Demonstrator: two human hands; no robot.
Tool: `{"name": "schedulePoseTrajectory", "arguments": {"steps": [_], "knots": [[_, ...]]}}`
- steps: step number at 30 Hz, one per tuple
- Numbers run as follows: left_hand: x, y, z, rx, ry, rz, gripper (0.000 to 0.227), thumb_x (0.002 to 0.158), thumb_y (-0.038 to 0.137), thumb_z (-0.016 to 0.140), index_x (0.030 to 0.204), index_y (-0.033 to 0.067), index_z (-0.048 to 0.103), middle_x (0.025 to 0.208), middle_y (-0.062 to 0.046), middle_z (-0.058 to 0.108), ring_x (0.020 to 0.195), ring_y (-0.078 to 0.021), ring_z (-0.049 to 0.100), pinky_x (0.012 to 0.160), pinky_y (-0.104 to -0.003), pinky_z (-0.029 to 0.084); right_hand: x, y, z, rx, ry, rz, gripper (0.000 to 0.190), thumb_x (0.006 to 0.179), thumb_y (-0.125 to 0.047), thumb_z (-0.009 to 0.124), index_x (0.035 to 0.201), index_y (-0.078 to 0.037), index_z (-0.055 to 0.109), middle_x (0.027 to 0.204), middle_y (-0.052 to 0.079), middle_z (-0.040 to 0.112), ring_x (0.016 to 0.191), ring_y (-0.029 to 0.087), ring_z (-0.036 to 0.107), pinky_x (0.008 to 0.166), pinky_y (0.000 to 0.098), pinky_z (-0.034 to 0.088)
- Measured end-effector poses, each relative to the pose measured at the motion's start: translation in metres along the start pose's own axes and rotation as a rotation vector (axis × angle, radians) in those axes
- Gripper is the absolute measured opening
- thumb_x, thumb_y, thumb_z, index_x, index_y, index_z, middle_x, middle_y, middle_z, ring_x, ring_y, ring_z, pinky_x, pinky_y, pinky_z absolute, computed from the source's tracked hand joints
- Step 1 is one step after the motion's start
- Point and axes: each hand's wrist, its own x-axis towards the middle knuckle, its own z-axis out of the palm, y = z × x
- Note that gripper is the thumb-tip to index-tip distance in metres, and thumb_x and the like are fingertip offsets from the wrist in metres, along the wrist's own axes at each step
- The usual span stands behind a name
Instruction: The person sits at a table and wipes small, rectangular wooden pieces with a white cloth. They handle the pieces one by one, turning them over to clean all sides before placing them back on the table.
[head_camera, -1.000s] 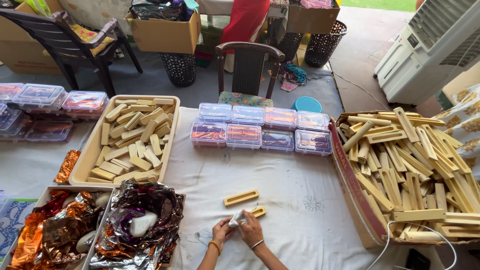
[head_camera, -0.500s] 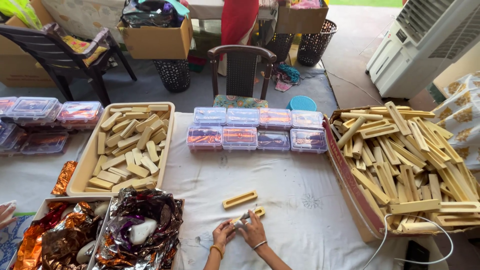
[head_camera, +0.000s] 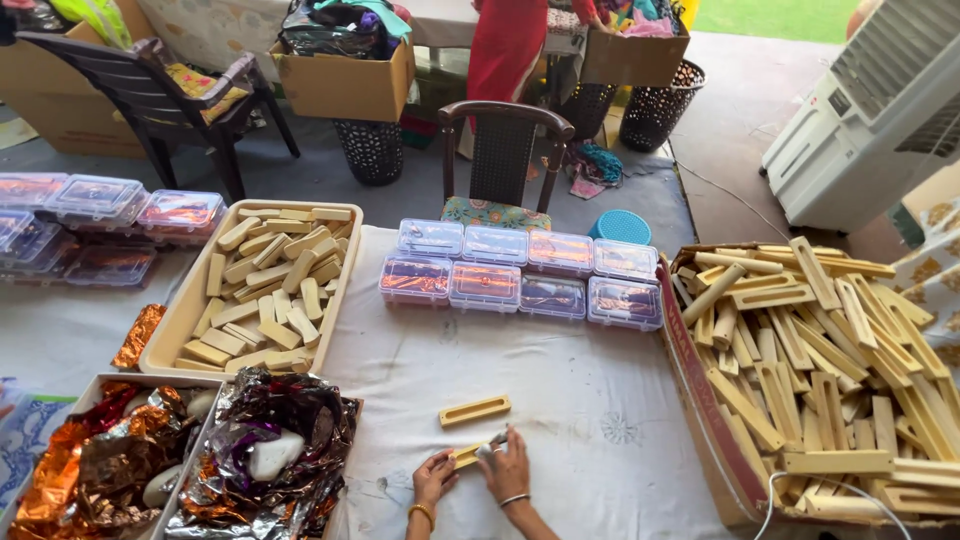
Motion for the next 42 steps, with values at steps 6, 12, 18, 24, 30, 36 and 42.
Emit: {"name": "schedulePoseTrajectory", "arguments": {"steps": [6, 12, 18, 24, 30, 36, 42], "knots": [[0.006, -0.004, -0.003, -0.004, -0.029, 0.011, 0.032, 0.087, 0.010, 0.078, 0.119, 0.0080, 0.075, 0.107, -0.005, 0.077, 0.089, -0.0122, 0.071, 0.073, -0.029, 0.063, -0.005, 0.004, -0.016, 0.083, -0.052, -0.216, 0.048, 0.073, -0.023, 0.088, 0.118, -0.015, 0.071, 0.149, 0.029, 0.040, 0.136, 0.048, 0.040, 0.112, 0.0500, 0.037], [-0.002, 0.000, 0.001, 0.080, -0.091, -0.031, 0.030, 0.089, 0.011, 0.080, 0.118, 0.0088, 0.075, 0.110, -0.003, 0.078, 0.090, -0.0119, 0.071, 0.075, -0.027, 0.063, -0.002, 0.045, -0.001, 0.040, 0.094, -0.006, 0.033, 0.078, -0.026, 0.082, 0.111, -0.026, 0.077, 0.143, 0.021, 0.054, 0.133, 0.040, 0.051, 0.111, 0.0477, 0.042], [0.005, 0.000, -0.007, 0.054, -0.128, -0.029, 0.032, 0.089, 0.011, 0.077, 0.120, 0.0116, 0.073, 0.111, -0.002, 0.076, 0.093, -0.0111, 0.071, 0.076, -0.028, 0.063, -0.010, 0.002, 0.002, 0.099, 0.125, 0.189, 0.036, 0.080, -0.025, 0.080, 0.114, -0.015, 0.074, 0.149, 0.028, 0.043, 0.132, 0.042, 0.047, 0.106, 0.0477, 0.044], [0.006, -0.004, -0.007, 0.038, -0.134, -0.025, 0.031, 0.089, 0.009, 0.077, 0.120, 0.0096, 0.072, 0.111, -0.004, 0.076, 0.094, -0.0116, 0.071, 0.077, -0.030, 0.063, -0.023, -0.025, 0.009, 0.068, 0.098, 0.104, 0.041, 0.077, -0.019, 0.083, 0.115, -0.009, 0.073, 0.141, 0.028, 0.047, 0.132, 0.045, 0.044, 0.108, 0.0489, 0.041], [0.001, -0.002, -0.005, 0.048, -0.127, -0.001, 0.032, 0.087, 0.009, 0.077, 0.118, 0.0066, 0.072, 0.108, -0.006, 0.078, 0.092, -0.0131, 0.073, 0.078, -0.029, 0.063, -0.017, 0.018, 0.011, 0.135, 0.020, -0.062, 0.042, 0.072, -0.010, 0.082, 0.113, -0.016, 0.077, 0.138, 0.020, 0.054, 0.129, 0.039, 0.051, 0.109, 0.0447, 0.043], [0.001, -0.007, -0.005, 0.026, -0.113, 0.023, 0.030, 0.088, 0.012, 0.079, 0.116, 0.0059, 0.074, 0.104, -0.006, 0.077, 0.089, -0.0138, 0.072, 0.079, -0.030, 0.063, -0.002, -0.013, -0.030, -0.209, 0.309, -0.089, 0.034, 0.071, -0.004, 0.071, 0.103, -0.012, 0.077, 0.140, 0.023, 0.057, 0.130, 0.042, 0.049, 0.103, 0.0488, 0.038], [0.002, -0.007, -0.006, 0.016, -0.098, 0.013, 0.030, 0.089, 0.011, 0.077, 0.118, 0.0080, 0.073, 0.104, -0.005, 0.076, 0.091, -0.0128, 0.071, 0.078, -0.029, 0.061, -0.023, -0.010, 0.026, -0.011, 0.143, -0.211, 0.027, 0.088, -0.005, 0.059, 0.111, -0.006, 0.073, 0.118, 0.008, 0.067, 0.116, 0.028, 0.059, 0.100, 0.0448, 0.044]]}}
